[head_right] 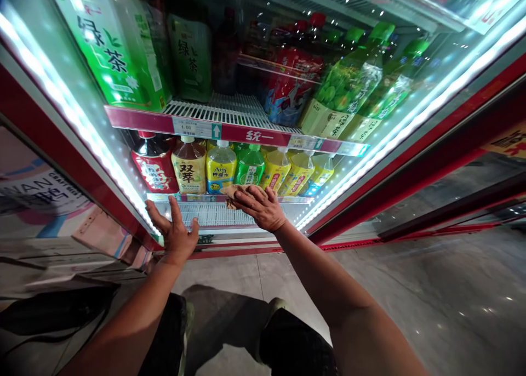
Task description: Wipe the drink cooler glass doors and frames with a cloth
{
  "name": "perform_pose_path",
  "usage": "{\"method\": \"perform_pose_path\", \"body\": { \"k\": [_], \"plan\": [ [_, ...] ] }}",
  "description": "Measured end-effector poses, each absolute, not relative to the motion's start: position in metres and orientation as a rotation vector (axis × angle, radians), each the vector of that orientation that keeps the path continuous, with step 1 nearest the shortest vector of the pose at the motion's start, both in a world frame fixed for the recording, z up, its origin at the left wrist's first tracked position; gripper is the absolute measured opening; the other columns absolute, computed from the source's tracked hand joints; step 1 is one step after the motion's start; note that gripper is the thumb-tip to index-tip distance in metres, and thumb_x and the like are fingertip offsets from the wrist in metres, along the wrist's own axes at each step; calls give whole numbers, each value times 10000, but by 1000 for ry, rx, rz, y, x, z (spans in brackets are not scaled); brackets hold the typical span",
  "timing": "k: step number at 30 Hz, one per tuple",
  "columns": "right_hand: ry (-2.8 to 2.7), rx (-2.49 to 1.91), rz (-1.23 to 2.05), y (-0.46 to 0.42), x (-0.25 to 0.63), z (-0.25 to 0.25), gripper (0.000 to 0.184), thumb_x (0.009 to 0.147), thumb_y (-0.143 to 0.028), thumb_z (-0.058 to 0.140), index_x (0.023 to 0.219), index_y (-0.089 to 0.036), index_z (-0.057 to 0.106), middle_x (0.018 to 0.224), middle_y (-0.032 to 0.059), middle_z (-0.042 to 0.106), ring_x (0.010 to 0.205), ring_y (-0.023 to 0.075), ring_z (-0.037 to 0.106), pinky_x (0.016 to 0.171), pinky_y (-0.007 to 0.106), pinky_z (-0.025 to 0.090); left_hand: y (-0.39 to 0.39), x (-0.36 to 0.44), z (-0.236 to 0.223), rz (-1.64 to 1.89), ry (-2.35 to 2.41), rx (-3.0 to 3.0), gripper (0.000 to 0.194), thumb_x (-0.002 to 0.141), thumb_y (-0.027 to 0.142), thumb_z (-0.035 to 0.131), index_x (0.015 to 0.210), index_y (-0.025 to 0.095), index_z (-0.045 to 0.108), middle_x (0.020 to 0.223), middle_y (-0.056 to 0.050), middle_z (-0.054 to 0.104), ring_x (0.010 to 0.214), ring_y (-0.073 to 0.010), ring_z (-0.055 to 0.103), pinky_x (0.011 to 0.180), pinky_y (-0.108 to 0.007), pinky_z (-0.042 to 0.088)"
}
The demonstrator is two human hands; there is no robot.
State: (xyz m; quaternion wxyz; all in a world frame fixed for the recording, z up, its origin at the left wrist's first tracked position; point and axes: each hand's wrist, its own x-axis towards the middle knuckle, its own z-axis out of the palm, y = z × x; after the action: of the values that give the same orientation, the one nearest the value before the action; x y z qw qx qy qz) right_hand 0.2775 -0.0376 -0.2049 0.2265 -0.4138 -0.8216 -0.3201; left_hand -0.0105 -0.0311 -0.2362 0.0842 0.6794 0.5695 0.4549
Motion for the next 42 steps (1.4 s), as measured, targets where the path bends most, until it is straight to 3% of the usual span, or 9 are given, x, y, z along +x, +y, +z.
{"method": "perform_pose_path", "body": {
  "k": [3,8,14,19,23,26,35,42],
  "plan": [
    [-2314,-1172,-898,-40,287,-203,588,938,-190,449,1426,-518,462,1463,-167,549,1498,112,298,1284,411,-12,-30,-11,-238,1376,1687,2033,909,747,207,663,1565,134,273,1654,-151,-232,1526,-418,-183,1229,-599,-19],
    [-2020,-1208,-1028,-42,294,-207,581,903,-190,510,1420,-455,509,1490,-102,539,1556,178,124,1278,503,3,-29,-12,-241,1365,1707,2082,916,762,203,653,1575,129,238,1645,-165,-239,1527,-404,-191,1233,-587,-11],
    [-2080,-1185,-1057,-47,302,-221,526,905,-170,484,1370,-395,585,1519,-83,510,1560,187,90,1283,486,11,-28,-12,-243,1368,1713,2137,918,768,213,651,1576,132,223,1637,-185,-249,1525,-426,-173,1225,-620,14],
    [-1747,-1386,-994,-45,301,-234,500,902,-205,562,1375,-367,580,1594,-16,410,1566,246,5,1254,594,36,-28,-12,-244,1338,1732,2168,949,767,185,659,1585,126,182,1626,-202,-268,1520,-437,-181,1222,-633,31],
    [-1691,-1398,-1019,-48,288,-242,560,938,-257,531,1489,-306,441,1684,31,189,1563,307,33,1227,627,133,-26,-13,-247,1378,1706,2231,980,774,193,658,1600,148,133,1625,-173,-290,1516,-451,-176,1223,-634,22],
    [-1638,-1389,-1039,-45,283,-231,612,959,-253,500,1546,-298,334,1701,33,88,1562,315,27,1223,639,112,-26,-13,-248,1374,1705,2210,1000,771,197,667,1605,173,117,1630,-163,-287,1519,-446,-173,1221,-641,22],
    [-1432,-1476,-895,-41,262,-233,723,963,-248,394,1614,-242,78,1694,122,21,1558,317,-69,1172,718,107,-28,-12,-246,1338,1732,2221,967,795,205,661,1599,133,128,1619,-202,-291,1514,-458,-174,1218,-651,37],
    [-1002,-1630,-638,-35,253,-210,666,997,-348,239,1604,-109,100,1673,193,69,1561,284,-53,1192,683,80,-28,-13,-245,1332,1711,2160,951,773,214,664,1590,127,184,1629,-184,-276,1519,-449,-171,1219,-646,17]
  ]
}}
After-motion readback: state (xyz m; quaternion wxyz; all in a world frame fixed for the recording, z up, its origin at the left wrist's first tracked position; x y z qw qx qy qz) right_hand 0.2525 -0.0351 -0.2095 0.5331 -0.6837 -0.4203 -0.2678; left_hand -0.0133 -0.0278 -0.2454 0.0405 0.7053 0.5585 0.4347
